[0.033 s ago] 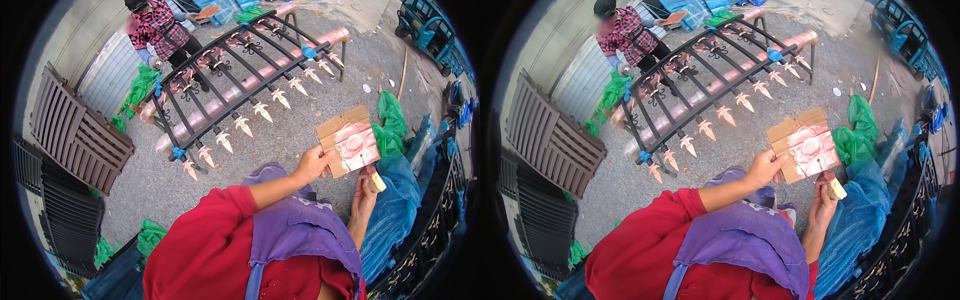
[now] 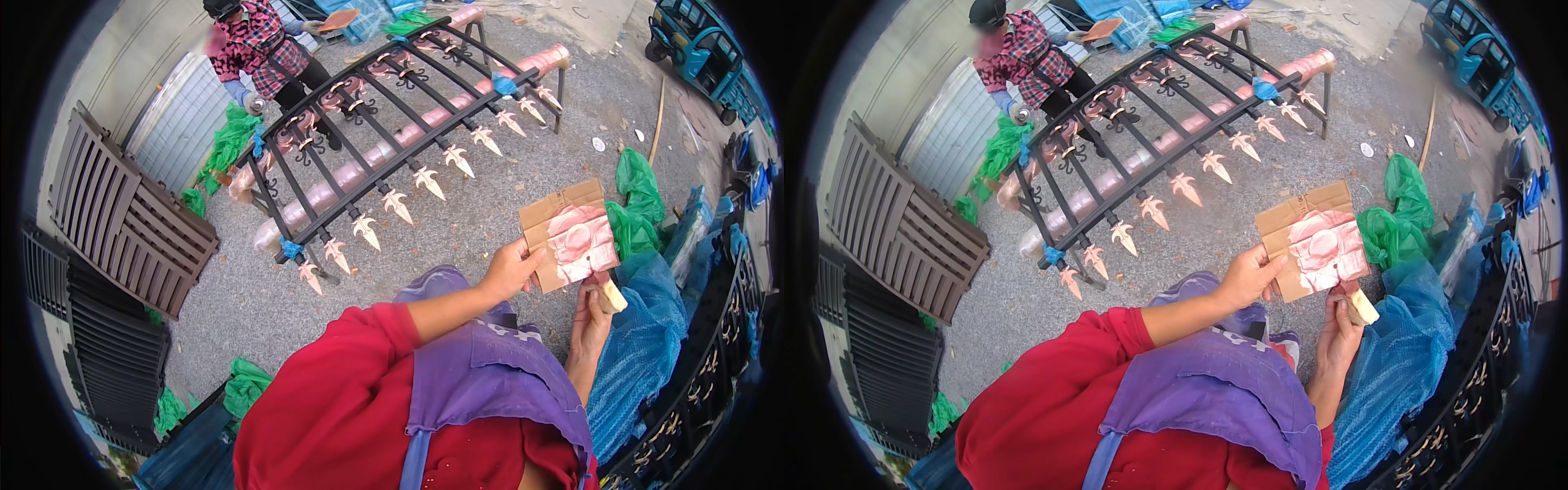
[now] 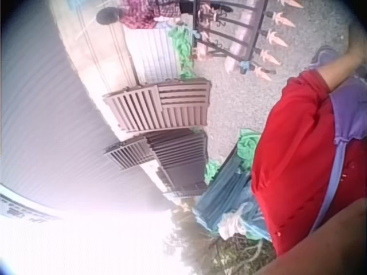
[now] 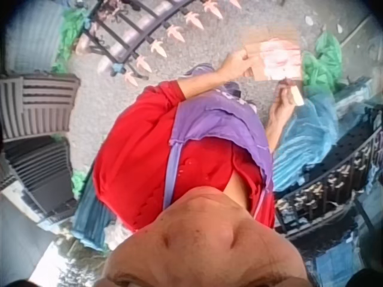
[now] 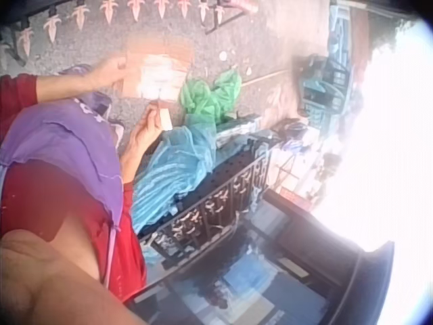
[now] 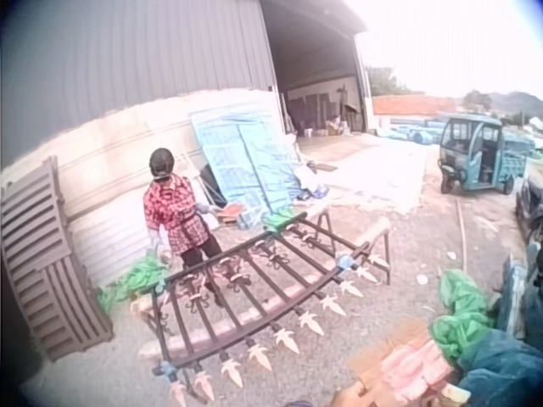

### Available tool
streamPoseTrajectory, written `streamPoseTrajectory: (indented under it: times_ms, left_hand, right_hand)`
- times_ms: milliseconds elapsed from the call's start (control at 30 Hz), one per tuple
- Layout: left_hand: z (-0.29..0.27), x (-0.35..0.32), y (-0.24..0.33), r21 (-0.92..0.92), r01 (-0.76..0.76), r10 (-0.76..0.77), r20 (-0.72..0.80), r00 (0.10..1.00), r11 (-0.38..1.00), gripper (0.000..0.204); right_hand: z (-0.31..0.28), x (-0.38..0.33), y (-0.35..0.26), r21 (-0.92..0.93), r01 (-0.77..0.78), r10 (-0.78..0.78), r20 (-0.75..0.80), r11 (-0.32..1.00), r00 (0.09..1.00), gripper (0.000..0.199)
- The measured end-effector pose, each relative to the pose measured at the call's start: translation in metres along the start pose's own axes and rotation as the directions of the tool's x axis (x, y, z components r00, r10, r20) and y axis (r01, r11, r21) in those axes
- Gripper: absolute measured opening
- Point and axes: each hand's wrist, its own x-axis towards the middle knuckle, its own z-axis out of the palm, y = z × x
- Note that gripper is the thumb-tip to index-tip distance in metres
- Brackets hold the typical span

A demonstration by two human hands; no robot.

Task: The person applies pink paint to ornate metal gate sections using a sponge, repeatedly dipping the sponge into paint on a cardboard palette. The person works on multiple gate sections laid out on the ground, focusing on decorative scrollwork and vertical bars.

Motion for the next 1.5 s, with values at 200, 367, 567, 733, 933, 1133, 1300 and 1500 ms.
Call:
streamPoseTrajectory:
  times_ms: [200,367,567,733,933,1133,1300,1500]
  left_hand:
    - [-0.019,-0.001,-0.004,0.026,0.061,-0.058,-0.116,0.992,0.998,0.030]
    - [-0.009,0.000,0.005,-0.110,-0.010,0.002,-0.070,0.998,0.994,0.028]
    - [-0.012,0.001,-0.013,-0.017,0.038,-0.038,-0.052,0.998,0.999,0.028]
    - [-0.024,0.000,-0.009,-0.089,0.051,-0.061,-0.108,0.992,0.995,0.029]
    - [-0.008,-0.003,-0.005,-0.056,0.061,-0.061,0.016,0.998,0.997,0.029]
    - [-0.024,0.000,-0.015,-0.013,0.116,-0.117,-0.081,0.990,0.993,0.030]
    - [-0.020,0.000,-0.008,-0.073,0.122,-0.127,-0.074,0.989,0.990,0.031]
    - [-0.007,-0.003,-0.001,-0.154,0.104,-0.108,-0.019,0.994,0.983,0.032]
  right_hand:
    - [0.022,-0.003,-0.026,0.040,0.155,-0.155,-0.006,0.987,0.988,0.030]
    - [0.011,0.002,-0.023,-0.052,0.101,-0.103,-0.047,0.994,0.994,0.030]
    - [0.019,-0.012,-0.004,0.016,0.069,-0.068,-0.041,0.997,0.997,0.030]
    - [0.010,-0.004,-0.028,-0.025,0.123,-0.125,-0.063,0.992,0.990,0.028]
    - [0.007,-0.012,-0.004,-0.098,-0.027,0.018,-0.088,0.995,0.996,0.028]
    - [0.012,-0.008,-0.020,-0.048,0.127,-0.130,-0.065,0.991,0.989,0.016]
    - [0.013,-0.005,-0.030,-0.126,0.142,-0.154,-0.084,0.982,0.985,0.024]
    - [0.005,-0.013,0.026,-0.215,-0.073,0.063,-0.053,0.974,0.997,0.032]
